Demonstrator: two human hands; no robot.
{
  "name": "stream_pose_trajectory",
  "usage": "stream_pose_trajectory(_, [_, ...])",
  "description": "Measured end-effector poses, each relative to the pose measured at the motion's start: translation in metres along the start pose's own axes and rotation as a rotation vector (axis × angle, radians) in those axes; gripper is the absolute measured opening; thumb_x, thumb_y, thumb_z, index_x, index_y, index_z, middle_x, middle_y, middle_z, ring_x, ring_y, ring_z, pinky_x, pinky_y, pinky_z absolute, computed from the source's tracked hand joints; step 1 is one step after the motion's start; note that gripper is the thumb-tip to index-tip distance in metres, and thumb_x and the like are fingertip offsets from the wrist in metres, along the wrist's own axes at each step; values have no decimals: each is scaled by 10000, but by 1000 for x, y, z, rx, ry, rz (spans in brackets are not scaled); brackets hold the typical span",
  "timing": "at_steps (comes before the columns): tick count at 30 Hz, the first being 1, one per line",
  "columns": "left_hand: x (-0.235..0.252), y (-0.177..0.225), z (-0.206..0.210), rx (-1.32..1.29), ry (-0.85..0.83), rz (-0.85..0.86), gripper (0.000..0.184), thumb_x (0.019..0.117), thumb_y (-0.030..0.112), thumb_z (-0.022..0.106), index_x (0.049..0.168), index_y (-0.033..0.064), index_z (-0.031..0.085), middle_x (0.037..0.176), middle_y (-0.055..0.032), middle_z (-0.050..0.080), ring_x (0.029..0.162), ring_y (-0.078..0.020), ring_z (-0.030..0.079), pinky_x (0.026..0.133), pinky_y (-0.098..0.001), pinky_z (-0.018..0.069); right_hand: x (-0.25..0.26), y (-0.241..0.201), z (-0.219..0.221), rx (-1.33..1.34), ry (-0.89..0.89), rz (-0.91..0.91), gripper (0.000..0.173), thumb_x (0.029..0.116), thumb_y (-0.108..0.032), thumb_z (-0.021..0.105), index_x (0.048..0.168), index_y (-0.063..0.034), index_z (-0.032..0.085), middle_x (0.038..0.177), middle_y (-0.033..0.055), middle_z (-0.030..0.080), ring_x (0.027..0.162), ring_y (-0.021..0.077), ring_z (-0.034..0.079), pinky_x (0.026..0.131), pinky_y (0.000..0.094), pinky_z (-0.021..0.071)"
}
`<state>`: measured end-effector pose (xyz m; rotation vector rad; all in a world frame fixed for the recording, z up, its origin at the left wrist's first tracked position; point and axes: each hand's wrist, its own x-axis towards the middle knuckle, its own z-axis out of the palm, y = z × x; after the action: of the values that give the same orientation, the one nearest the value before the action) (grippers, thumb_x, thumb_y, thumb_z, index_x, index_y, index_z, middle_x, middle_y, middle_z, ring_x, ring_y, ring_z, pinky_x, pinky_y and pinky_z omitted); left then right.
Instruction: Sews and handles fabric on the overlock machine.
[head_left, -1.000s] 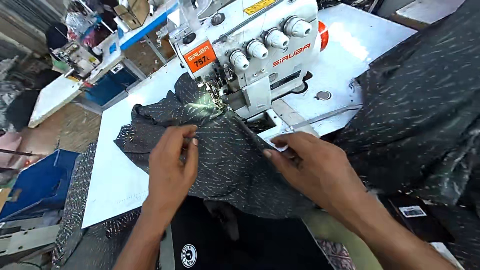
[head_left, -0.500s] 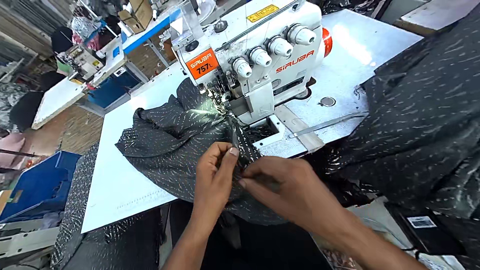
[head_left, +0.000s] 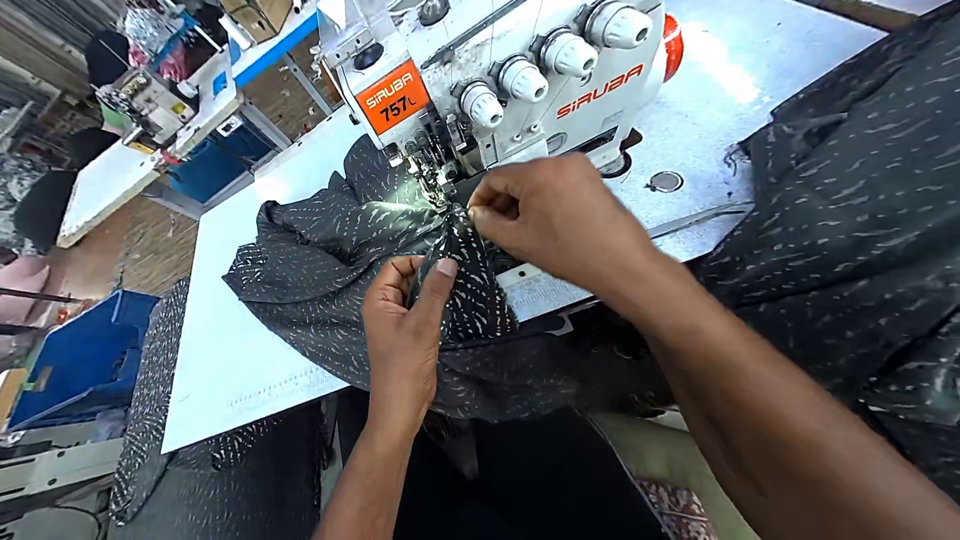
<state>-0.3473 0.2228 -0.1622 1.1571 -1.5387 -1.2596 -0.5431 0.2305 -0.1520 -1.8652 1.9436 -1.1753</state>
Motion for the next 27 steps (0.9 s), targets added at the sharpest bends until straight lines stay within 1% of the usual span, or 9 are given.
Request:
stream_pose_trajectory(5, [5,2,1,85,77,115,143,996,243,688,1029,104,700,822,-38,632,660,-119,593,562,-236,505,-10,4,-3,-187,206,-8,148,958,-73,598,1064,-23,689,903,167,675,787,348,684,641,527,545])
stream_pose_trajectory(8, [10,-1,0,211,96,238,130,1021,227,648,1024,114,711,788,2,626,611,-88,555,520,-197,447,-43,1,24,81,305,26,199,955,-171,654,1102,-38,659,954,83,683,799,176,694,690,371,611])
stream_pose_trajectory(10, [10,0,-3,319,93,299,135,1035,239,628,1046,132,709,761,25,613,552,-69,519,466,-179,411,-56,-1,40,347,177,115,251,911,-200,731,1115,-88,635,996,19,691,802,91,708,722,305,645])
stream_pose_trajectory(14, [16,10,-1,335,117,361,136,1035,219,628,1033,116,718,766,35,624,567,-54,537,483,-167,427,-53,6,34,957,-137,246,179,895,16,648,1040,-80,686,915,41,691,715,120,636,615,267,547])
stream_pose_trajectory(18, [11,12,4,342,93,374,133,1036,220,622,1039,118,706,768,36,629,550,-53,539,455,-169,427,-50,9,22,922,-241,310,294,904,65,549,1054,-93,746,866,30,702,659,90,592,531,219,465])
stream_pose_trajectory(20, [9,9,11,374,60,410,126,1032,205,620,1039,113,706,799,37,650,558,-50,554,457,-177,453,-50,12,18,896,-276,307,331,909,66,517,1076,-96,752,883,32,716,679,97,611,547,230,483])
stream_pose_trajectory(23, [2,0,20,619,-62,462,198,1016,227,616,1136,114,725,927,18,654,661,-55,595,547,-228,527,-48,17,19,820,-182,272,309,968,-40,446,1061,-111,732,824,3,675,653,88,582,529,242,453])
stream_pose_trajectory(25, [-7,-2,21,824,-209,443,332,991,324,629,1256,137,703,1022,-4,641,731,-91,624,583,-302,558,-45,21,18,720,-128,237,336,1065,-234,392,1041,-144,716,790,-23,631,624,74,558,513,239,442])
stream_pose_trajectory(27, [-15,-3,13,840,-358,416,400,988,413,635,1294,163,701,1103,8,631,754,-62,626,597,-274,574,-43,24,19,611,-115,180,384,1080,-421,430,934,-188,699,739,-57,600,609,66,547,510,254,429])
